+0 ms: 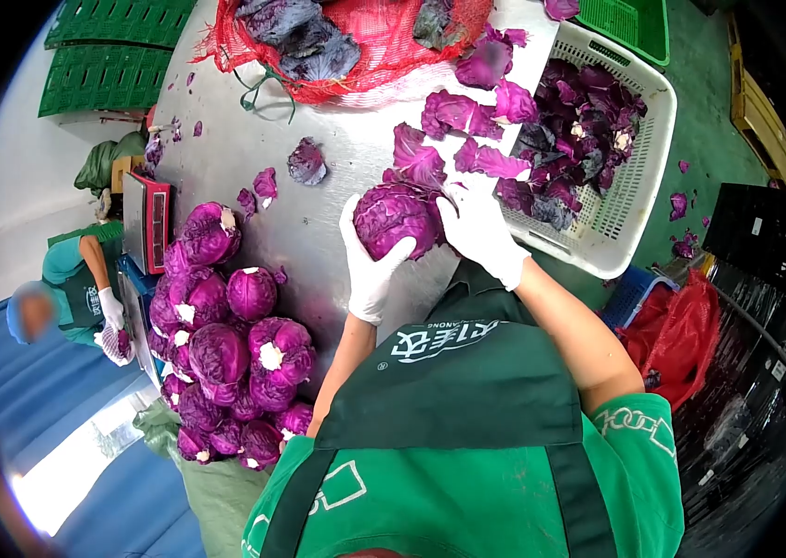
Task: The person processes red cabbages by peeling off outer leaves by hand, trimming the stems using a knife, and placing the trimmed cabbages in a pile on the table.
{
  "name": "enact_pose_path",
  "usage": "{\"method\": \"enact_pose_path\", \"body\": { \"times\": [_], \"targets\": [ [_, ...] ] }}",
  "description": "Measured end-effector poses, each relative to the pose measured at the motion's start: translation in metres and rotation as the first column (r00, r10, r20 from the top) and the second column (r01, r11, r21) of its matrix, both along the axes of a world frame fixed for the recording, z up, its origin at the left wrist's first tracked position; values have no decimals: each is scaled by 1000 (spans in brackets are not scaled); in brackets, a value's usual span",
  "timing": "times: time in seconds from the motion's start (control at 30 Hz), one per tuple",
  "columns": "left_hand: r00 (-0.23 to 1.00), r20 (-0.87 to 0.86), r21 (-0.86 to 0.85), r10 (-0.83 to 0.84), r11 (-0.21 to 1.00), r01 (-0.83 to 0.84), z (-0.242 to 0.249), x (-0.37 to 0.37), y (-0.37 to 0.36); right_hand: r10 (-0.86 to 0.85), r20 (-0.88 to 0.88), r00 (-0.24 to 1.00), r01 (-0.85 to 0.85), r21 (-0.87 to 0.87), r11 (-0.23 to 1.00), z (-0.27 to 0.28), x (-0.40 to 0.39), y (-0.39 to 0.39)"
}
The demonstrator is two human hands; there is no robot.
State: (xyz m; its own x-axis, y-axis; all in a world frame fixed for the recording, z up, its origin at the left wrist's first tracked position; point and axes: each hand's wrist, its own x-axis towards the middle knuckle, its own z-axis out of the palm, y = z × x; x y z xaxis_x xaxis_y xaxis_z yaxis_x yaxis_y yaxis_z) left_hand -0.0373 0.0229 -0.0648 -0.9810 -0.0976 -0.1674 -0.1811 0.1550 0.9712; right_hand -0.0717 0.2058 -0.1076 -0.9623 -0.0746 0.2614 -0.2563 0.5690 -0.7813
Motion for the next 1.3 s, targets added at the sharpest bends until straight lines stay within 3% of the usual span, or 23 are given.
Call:
{"method": "enact_pose_path", "body": {
  "times": [0.07,0.1,0.17,0.3,0.4,0.43,0.47,0.53,0.57,0.63,0.67,0.73,0.8,0.87,0.9,0.93,0.97,1.0,1.07,1.13,1.17,1.2,1.3],
  "targets": [
    [1000,-7,7,-9,1000,9,9,-1,-1,-34,12,999,35,-42,999,-24,-3,7],
    [1000,6,119,16,993,-17,10,2,-7,-71,257,964,96,-87,992,-36,-7,18],
    [998,36,362,53,930,-62,-5,4,-24,-33,710,704,290,-245,925,1,-17,31],
    [993,110,423,46,902,-88,2,4,-32,29,413,910,-17,-34,999,56,-19,18],
    [981,84,292,-172,946,141,13,-3,-27,62,166,984,-92,177,980,74,-8,-5],
    [968,74,234,-240,948,217,16,-5,-28,177,226,958,-221,188,957,86,-12,-4],
    [949,69,174,-308,940,293,17,-8,-29,283,347,894,-307,15,952,88,-15,-3],
    [929,112,210,-352,922,324,24,-16,-30,331,147,932,-340,33,940,69,-14,-7],
    [905,150,247,-398,901,355,25,-19,-31,336,152,930,-345,37,938,63,-15,-3],
    [885,129,173,-447,889,424,22,-22,-36,410,335,848,-303,-328,895,61,-18,1],
    [858,112,90,-501,865,493,21,-23,-38,346,213,914,-302,-213,929,49,-18,0],
    [852,117,108,-511,859,501,19,-24,-36,291,194,937,-324,174,930,48,-23,4],
    [861,76,44,-503,864,501,17,-22,-39,2,50,999,-19,344,939,34,-53,24],
    [868,102,98,-485,874,477,10,-17,-49,-118,238,964,98,94,991,13,-73,63],
    [875,50,-55,-482,873,485,1,-11,-56,-131,218,967,113,93,989,26,-68,63],
    [874,2,-203,-485,856,475,-3,-5,-61,119,201,972,-178,305,936,44,-61,66],
    [855,38,-339,-517,799,497,7,-4,-60,127,377,918,-191,137,972,57,-47,53],
    [858,32,-337,-513,802,493,10,1,-55,157,528,834,-167,-29,985,69,-36,37],
    [931,110,-45,-349,934,355,17,14,-35,304,641,705,-231,-198,953,64,-15,14],
    [966,214,269,-147,959,87,28,21,-9,259,549,794,-134,-256,957,48,1,-8],
    [976,195,188,-98,980,60,28,22,-3,119,520,846,-50,-145,988,40,5,-15],
    [984,172,107,-55,994,37,28,21,-1,296,629,719,-121,-306,944,59,-10,-11],
    [991,103,45,-89,995,85,30,25,1,272,577,770,-230,-147,962,62,-14,-8]
  ]
}}
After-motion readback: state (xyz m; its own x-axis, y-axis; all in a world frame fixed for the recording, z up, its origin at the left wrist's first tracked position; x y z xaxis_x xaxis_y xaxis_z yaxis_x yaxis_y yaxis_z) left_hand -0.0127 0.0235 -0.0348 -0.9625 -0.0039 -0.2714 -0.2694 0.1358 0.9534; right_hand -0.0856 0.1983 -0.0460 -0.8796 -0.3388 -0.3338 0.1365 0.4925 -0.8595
